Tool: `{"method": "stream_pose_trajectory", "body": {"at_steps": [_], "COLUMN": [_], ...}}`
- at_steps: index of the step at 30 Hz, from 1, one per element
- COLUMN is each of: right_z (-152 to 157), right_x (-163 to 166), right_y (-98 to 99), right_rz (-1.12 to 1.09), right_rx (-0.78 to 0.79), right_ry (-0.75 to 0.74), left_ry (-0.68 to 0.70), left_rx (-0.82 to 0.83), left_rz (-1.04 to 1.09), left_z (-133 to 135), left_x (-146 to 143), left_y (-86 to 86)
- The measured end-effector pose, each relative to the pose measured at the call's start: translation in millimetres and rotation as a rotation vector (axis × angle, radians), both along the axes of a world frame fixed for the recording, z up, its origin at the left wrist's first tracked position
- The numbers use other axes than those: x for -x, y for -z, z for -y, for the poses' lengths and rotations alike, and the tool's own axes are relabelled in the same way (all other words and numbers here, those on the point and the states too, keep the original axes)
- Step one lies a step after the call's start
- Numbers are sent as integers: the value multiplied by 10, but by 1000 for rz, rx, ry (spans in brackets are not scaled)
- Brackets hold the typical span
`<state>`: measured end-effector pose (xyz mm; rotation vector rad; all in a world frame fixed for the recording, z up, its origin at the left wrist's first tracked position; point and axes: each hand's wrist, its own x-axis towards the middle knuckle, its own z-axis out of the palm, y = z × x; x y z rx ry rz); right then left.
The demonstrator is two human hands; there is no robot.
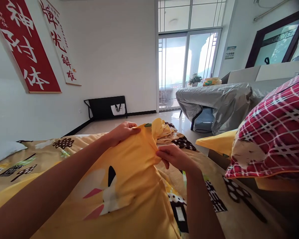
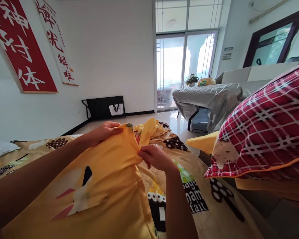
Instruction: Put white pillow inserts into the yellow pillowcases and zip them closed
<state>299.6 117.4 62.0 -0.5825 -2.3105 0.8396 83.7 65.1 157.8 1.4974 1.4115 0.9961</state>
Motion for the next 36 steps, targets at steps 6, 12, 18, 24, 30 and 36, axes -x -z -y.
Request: {"method": "stream_pose_trajectory", "body": {"at_steps": [6, 12, 18, 24, 30, 36], "right_z": [-123, 58, 296, 332, 353, 367], "right_x": [6, 449, 678, 650, 655, 535], "right_y": [35, 11, 19, 3, -7, -71], "right_rz": [-170, -612, -810, -895, -941, -862], "right_rx": [94, 233, 327, 463, 599, 382], "right_ry": [-16, 108, 149, 97, 57, 211], "left_ry": [140, 131, 194, 259, 191, 193], "left_rx": [114, 87, -131, -80, -126, -321], "left_rz": [30, -268, -242, -286, -381, -551], "left_z": [29, 30, 126, 247, 321, 424], "left_x": [8, -88, -277, -40, -24, -209], "left_y": [-138, -277, -202, -339, -267, -178]}}
